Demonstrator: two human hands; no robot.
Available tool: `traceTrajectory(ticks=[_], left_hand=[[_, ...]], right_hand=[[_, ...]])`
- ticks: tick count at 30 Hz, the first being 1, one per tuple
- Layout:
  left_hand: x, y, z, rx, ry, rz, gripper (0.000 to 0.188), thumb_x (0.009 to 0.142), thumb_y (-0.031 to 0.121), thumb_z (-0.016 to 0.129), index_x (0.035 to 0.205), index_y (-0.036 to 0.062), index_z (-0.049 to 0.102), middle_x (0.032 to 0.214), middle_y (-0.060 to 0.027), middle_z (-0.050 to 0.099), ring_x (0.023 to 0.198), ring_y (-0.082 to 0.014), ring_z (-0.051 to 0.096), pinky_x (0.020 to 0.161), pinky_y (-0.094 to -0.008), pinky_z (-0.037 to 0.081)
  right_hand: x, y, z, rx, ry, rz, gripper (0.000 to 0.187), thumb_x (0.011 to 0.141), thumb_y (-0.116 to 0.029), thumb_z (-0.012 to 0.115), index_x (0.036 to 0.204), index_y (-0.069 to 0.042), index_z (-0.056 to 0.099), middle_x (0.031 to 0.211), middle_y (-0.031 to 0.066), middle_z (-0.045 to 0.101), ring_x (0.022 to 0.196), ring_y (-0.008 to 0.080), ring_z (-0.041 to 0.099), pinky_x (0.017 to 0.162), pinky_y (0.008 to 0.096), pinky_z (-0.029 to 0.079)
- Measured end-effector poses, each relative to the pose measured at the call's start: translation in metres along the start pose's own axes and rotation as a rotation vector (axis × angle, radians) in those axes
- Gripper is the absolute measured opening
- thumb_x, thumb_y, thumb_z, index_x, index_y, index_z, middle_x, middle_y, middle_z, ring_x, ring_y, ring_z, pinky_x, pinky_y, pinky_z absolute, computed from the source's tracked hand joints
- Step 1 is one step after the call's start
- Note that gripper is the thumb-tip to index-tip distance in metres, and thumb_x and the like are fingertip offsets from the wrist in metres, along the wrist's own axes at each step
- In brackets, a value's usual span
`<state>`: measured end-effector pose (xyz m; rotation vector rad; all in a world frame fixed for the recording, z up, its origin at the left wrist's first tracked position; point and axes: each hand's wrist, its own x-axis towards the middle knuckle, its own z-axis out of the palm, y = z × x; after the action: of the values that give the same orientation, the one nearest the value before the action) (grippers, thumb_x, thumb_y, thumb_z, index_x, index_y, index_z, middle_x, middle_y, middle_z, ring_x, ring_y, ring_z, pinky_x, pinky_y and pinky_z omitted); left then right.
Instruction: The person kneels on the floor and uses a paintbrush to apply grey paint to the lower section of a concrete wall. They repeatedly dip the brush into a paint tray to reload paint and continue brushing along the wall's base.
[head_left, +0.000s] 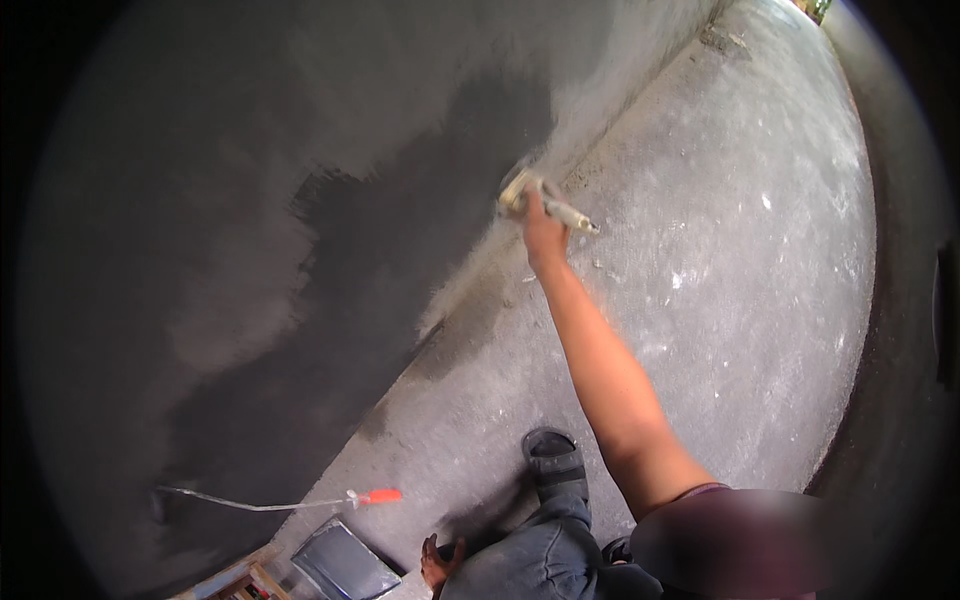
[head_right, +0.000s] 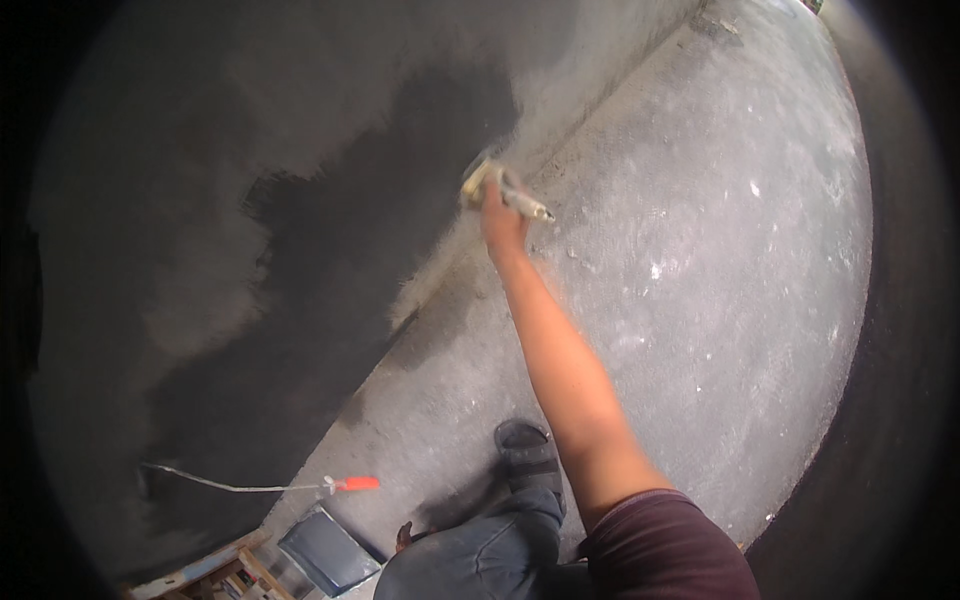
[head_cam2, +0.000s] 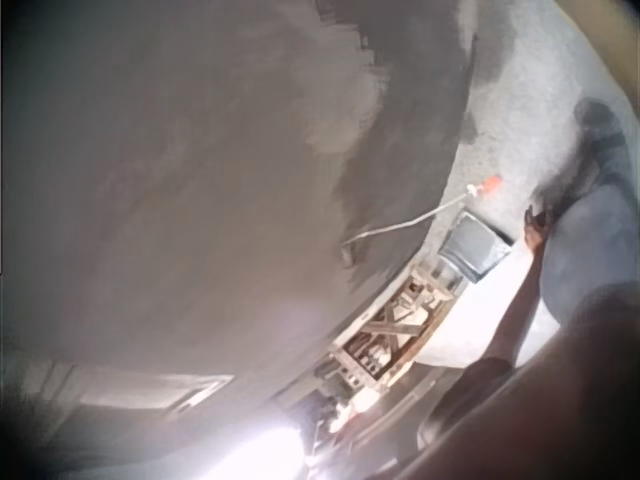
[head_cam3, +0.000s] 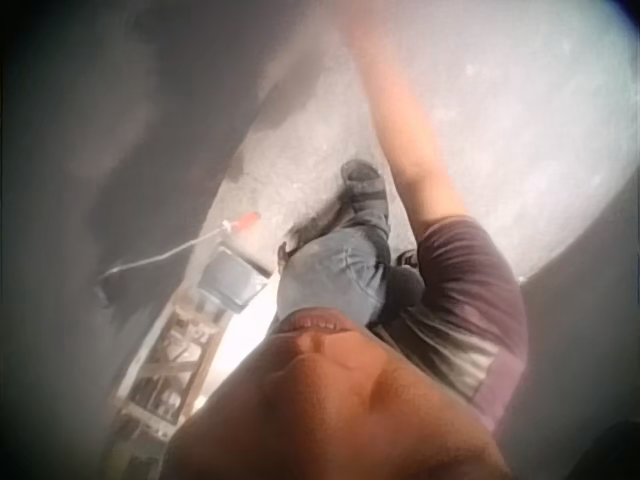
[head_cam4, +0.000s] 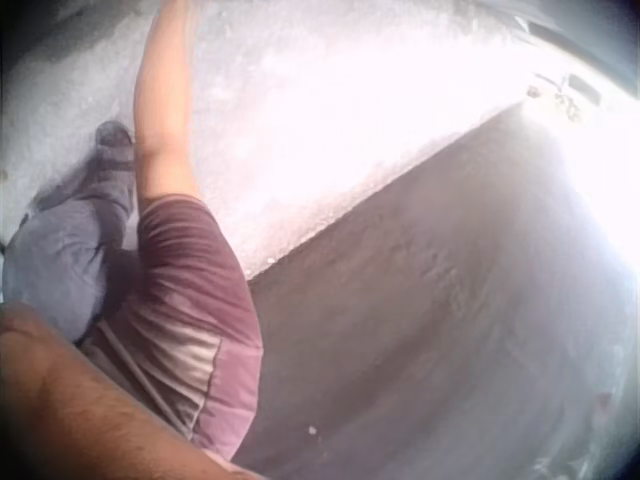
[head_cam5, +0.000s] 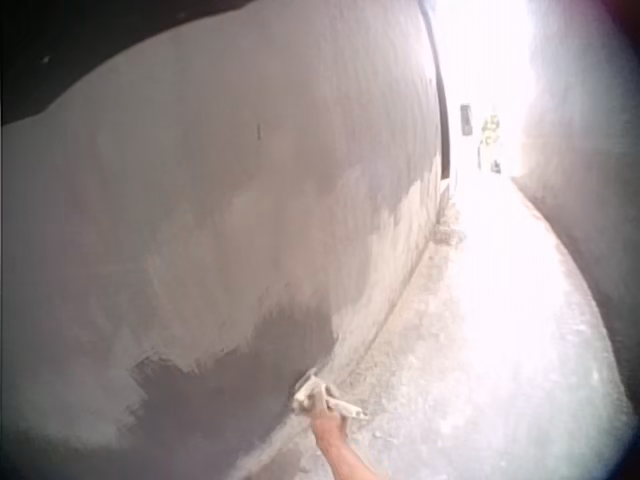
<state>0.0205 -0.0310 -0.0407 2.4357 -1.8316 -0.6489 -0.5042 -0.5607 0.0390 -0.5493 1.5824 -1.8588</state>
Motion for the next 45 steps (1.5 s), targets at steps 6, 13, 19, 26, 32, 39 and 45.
traceTrajectory(ticks=[6,13,19,26,32,39,45], left_hand=[[-0.007,-0.006,-0.005,-0.088,-0.075,-0.109,0.085,0.082,0.055,0.084,0.142,0.0016,0.057,0.137,-0.0293,0.061,0.123,-0.046,0.061,0.103,-0.055,0.05],[0.01,-0.019,0.006,0.051,0.242,0.216,0.077,0.08,0.049,0.091,0.132,0.0,0.061,0.105,-0.0247,0.074,0.088,-0.0431,0.073,0.078,-0.0535,0.058],[0.004,-0.012,0.01,0.045,0.193,0.211,0.078,0.08,0.049,0.091,0.132,0.0,0.061,0.106,-0.0249,0.074,0.087,-0.042,0.073,0.078,-0.0526,0.059],[-0.005,-0.026,0.006,-0.014,0.117,0.108,0.079,0.079,0.049,0.092,0.132,-0.0003,0.061,0.107,-0.0255,0.074,0.09,-0.0415,0.074,0.079,-0.0516,0.059],[0.005,0.008,-0.002,0.05,-0.006,0.076,0.081,0.084,0.05,0.087,0.141,0.0001,0.058,0.126,-0.0242,0.069,0.11,-0.0403,0.068,0.092,-0.0505,0.055],[0.016,0.025,0.0,-0.023,-0.168,-0.116,0.091,0.079,0.06,0.085,0.145,0.0046,0.058,0.148,-0.0242,0.059,0.136,-0.0431,0.057,0.111,-0.0546,0.047],[0.003,0.03,-0.035,0.007,-0.167,-0.233,0.091,0.079,0.061,0.084,0.146,0.0051,0.057,0.148,-0.0237,0.059,0.135,-0.0428,0.057,0.111,-0.0546,0.047]], right_hand=[[0.002,-0.014,-0.005,0.402,0.029,0.012,0.048,0.104,-0.022,0.066,0.141,0.007,0.054,0.121,0.0198,0.069,0.097,0.0298,0.076,0.085,0.0411,0.067],[-0.025,-0.008,0.012,0.15,-0.099,0.206,0.049,0.103,-0.031,0.071,0.132,0.008,0.063,0.124,0.0165,0.068,0.111,0.0239,0.07,0.099,0.0367,0.058],[0.057,-0.031,-0.013,0.318,0.274,0.015,0.053,0.104,-0.031,0.07,0.139,0.008,0.061,0.131,0.0163,0.066,0.11,0.0233,0.069,0.097,0.0358,0.059],[0.014,-0.033,-0.006,0.645,-0.149,-0.101,0.054,0.106,-0.027,0.066,0.146,0.006,0.051,0.132,0.0171,0.066,0.114,0.0254,0.069,0.092,0.042,0.062],[0.055,0.077,-0.014,0.462,0.061,0.137,0.046,0.105,-0.028,0.068,0.138,0.002,0.057,0.127,0.017,0.068,0.106,0.0262,0.072,0.087,0.0423,0.064],[0.11,0.061,-0.047,0.139,0.253,0.054,0.042,0.104,-0.025,0.066,0.135,0.003,0.062,0.121,0.0173,0.069,0.099,0.0262,0.074,0.079,0.0385,0.066],[0.041,-0.064,0.018,0.637,-0.191,-0.074,0.056,0.104,-0.031,0.07,0.144,0.005,0.053,0.12,0.0159,0.07,0.108,0.0285,0.071,0.088,0.0439,0.063]])
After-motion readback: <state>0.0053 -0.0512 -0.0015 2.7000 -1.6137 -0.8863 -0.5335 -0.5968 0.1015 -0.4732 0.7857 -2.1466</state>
